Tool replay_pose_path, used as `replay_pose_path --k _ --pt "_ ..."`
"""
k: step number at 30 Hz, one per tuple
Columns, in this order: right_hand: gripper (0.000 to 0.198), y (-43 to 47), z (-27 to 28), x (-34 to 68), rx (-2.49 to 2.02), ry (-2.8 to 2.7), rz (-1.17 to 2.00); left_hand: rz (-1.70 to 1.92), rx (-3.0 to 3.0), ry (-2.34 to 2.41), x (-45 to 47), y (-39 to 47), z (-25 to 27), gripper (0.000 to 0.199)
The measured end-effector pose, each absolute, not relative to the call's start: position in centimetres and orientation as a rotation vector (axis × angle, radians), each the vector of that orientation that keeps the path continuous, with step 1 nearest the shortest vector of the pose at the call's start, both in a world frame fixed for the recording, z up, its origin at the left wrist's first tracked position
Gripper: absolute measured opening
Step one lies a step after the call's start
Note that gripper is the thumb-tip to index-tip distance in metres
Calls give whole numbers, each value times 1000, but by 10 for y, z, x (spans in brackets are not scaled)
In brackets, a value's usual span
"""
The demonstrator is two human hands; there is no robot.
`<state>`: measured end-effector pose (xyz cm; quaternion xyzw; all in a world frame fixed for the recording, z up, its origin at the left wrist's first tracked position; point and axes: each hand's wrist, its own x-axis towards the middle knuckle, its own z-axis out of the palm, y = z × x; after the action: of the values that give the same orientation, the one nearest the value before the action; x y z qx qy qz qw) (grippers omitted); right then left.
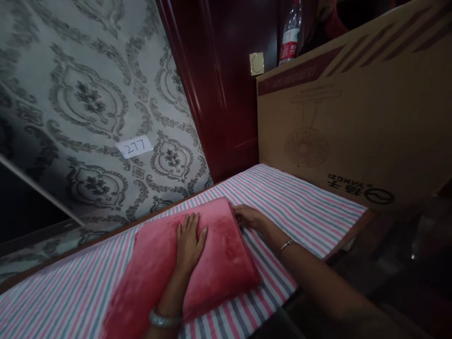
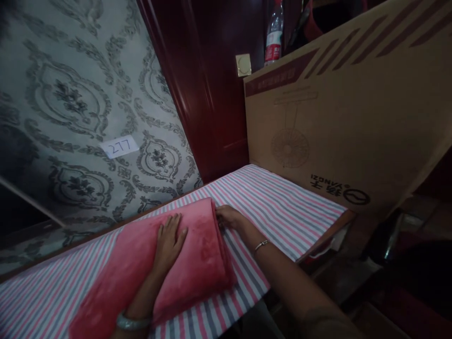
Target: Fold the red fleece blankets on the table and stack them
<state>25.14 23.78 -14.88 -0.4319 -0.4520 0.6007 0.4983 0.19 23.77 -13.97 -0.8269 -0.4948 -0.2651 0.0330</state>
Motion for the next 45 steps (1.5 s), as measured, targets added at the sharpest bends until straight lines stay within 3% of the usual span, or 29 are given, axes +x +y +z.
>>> replay_pose_path --k 9,13,16,24,31,38,42,45 --pt "14 260 -144 245 -1100 -1360 1199 -864 -2531 -1524 0 241 -150 54" --pt "29 254 -149 244 -1404 -1671 792 -836 -2528 -1504 0 240 -149 55" --pt "24 256 -148 248 -1589 -1818 564 -754 -2571 -1484 2 237 -146 54" --pt "22 262 -153 252 -1547 -1807 538 -589 -2637 -1515 9 226 -137 54" --pt "46 253 -154 273 -1419 -1351 528 -626 -2663 -1535 9 224 -131 55" --pt "59 217 -112 206 -1233 -1849 174 -762 -2870 -1361 14 204 -124 53" --pt "62 216 -78 157 -1254 -2035 239 -808 -3007 -1268 3 199 -103 38" --pt "63 230 -52 124 -1384 -2097 379 -616 -2772 -1641 -21 221 -73 32"
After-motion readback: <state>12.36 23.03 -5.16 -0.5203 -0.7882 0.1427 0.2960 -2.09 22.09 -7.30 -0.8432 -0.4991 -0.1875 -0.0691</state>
